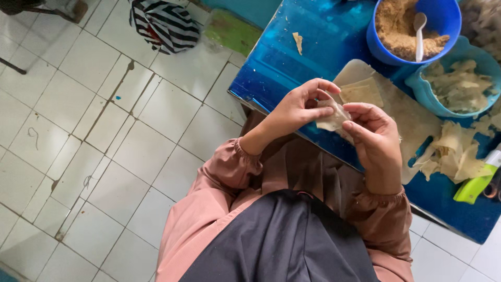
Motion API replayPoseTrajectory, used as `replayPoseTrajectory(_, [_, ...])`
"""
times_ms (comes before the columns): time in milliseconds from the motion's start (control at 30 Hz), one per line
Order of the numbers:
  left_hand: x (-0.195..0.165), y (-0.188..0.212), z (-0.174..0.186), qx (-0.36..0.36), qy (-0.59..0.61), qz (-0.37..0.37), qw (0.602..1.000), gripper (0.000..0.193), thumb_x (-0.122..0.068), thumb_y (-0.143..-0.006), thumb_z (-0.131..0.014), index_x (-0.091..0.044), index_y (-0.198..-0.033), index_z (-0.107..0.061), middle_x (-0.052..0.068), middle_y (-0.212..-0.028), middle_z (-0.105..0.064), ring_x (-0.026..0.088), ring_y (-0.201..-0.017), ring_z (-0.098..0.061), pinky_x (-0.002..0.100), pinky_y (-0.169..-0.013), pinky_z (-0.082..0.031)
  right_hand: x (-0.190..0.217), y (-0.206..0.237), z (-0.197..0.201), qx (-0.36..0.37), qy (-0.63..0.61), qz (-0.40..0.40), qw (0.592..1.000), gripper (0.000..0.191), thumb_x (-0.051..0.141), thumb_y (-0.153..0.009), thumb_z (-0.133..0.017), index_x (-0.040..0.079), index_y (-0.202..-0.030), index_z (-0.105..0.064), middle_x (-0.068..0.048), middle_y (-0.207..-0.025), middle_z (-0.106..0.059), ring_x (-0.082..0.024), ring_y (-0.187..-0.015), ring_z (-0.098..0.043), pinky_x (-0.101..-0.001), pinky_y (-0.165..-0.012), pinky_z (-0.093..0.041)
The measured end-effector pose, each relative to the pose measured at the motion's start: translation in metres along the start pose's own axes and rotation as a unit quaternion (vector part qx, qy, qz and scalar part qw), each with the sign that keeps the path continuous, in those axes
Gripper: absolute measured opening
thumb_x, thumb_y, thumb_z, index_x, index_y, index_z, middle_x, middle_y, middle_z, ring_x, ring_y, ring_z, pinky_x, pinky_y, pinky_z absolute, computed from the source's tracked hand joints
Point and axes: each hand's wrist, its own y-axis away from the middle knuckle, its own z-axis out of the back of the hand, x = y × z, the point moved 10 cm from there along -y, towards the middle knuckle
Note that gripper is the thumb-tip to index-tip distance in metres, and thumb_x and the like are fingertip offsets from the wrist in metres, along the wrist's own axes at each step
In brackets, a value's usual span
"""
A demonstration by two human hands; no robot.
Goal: The person sits at a low table folding thin wafer sheets around spoonfuls of brown filling to make filled snacks. They take a sheet, spoon filling onto it from a blue bowl, fold the sheet over the filling, and set the finished piece on the board, repeating the cycle.
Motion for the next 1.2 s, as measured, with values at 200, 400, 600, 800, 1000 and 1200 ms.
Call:
replayPoseTrajectory(200, [-0.023, 0.025, -0.032, 0.024, -0.348, -0.151, 0.925, 0.029, -0.006, -0.092, -0.073, -0.007, -0.12, -0.066, 0.004, -0.103, -0.066, 0.016, -0.099, -0.066, 0.032, -0.089, -0.056, 0.03, 0.052, -0.011, -0.06, 0.422, 0.129, 0.895, 0.01, -0.003, -0.094, -0.073, 0.0, -0.103, -0.072, -0.008, -0.103, -0.064, -0.013, -0.089, -0.062, -0.0253, -0.08, -0.05])
replayPoseTrajectory(400, [-0.003, 0.05, -0.032, 0.126, -0.276, -0.049, 0.951, 0.014, -0.014, -0.096, -0.073, -0.006, -0.107, -0.075, 0.005, -0.097, -0.067, 0.018, -0.093, -0.065, 0.029, -0.079, -0.052, 0.079, 0.085, -0.038, -0.113, 0.545, 0.278, 0.783, 0.015, 0.0, -0.098, -0.074, 0.002, -0.112, -0.071, -0.013, -0.111, -0.066, -0.03, -0.101, -0.067, -0.0343, -0.089, -0.052])
replayPoseTrajectory(600, [0.019, 0.055, 0.0, 0.009, -0.052, 0.125, 0.991, 0.022, -0.019, -0.102, -0.063, -0.004, -0.116, -0.071, -0.001, -0.101, -0.074, 0.003, -0.084, -0.063, 0.02, -0.069, -0.051, 0.081, 0.074, 0.005, -0.174, 0.632, 0.267, 0.707, 0.014, -0.002, -0.096, -0.076, 0.003, -0.108, -0.07, -0.014, -0.109, -0.067, -0.038, -0.1, -0.064, -0.042, -0.089, -0.051])
replayPoseTrajectory(800, [-0.058, 0.034, 0.051, -0.231, -0.246, -0.12, 0.934, 0.021, -0.02, -0.109, -0.063, -0.005, -0.122, -0.068, 0.001, -0.108, -0.068, 0.008, -0.085, -0.061, 0.023, -0.073, -0.053, 0.064, 0.105, 0.083, -0.355, 0.472, 0.229, 0.774, 0.007, 0.005, -0.106, -0.069, 0.0, -0.111, -0.07, -0.009, -0.095, -0.067, -0.021, -0.081, -0.065, -0.0306, -0.078, -0.051])
replayPoseTrajectory(1000, [-0.082, -0.01, 0.002, -0.187, -0.702, -0.185, 0.662, 0.043, -0.032, -0.089, -0.081, -0.003, -0.118, -0.068, 0.012, -0.107, -0.064, 0.033, -0.098, -0.061, 0.045, -0.076, -0.05, 0.013, 0.087, 0.112, -0.264, -0.097, 0.157, 0.947, 0.019, 0.014, -0.115, -0.061, -0.002, -0.11, -0.069, -0.005, -0.095, -0.067, -0.012, -0.082, -0.058, -0.0247, -0.075, -0.045])
replayPoseTrajectory(1200, [-0.067, 0.019, -0.059, -0.113, -0.435, -0.238, 0.861, 0.026, -0.01, -0.106, -0.067, -0.008, -0.132, -0.064, 0.011, -0.121, -0.065, 0.026, -0.104, -0.068, 0.034, -0.088, -0.058, 0.016, 0.079, 0.081, -0.191, -0.134, 0.116, 0.966, 0.019, 0.01, -0.103, -0.055, 0.0, -0.115, -0.065, -0.01, -0.104, -0.069, -0.018, -0.09, -0.068, -0.0318, -0.081, -0.056])
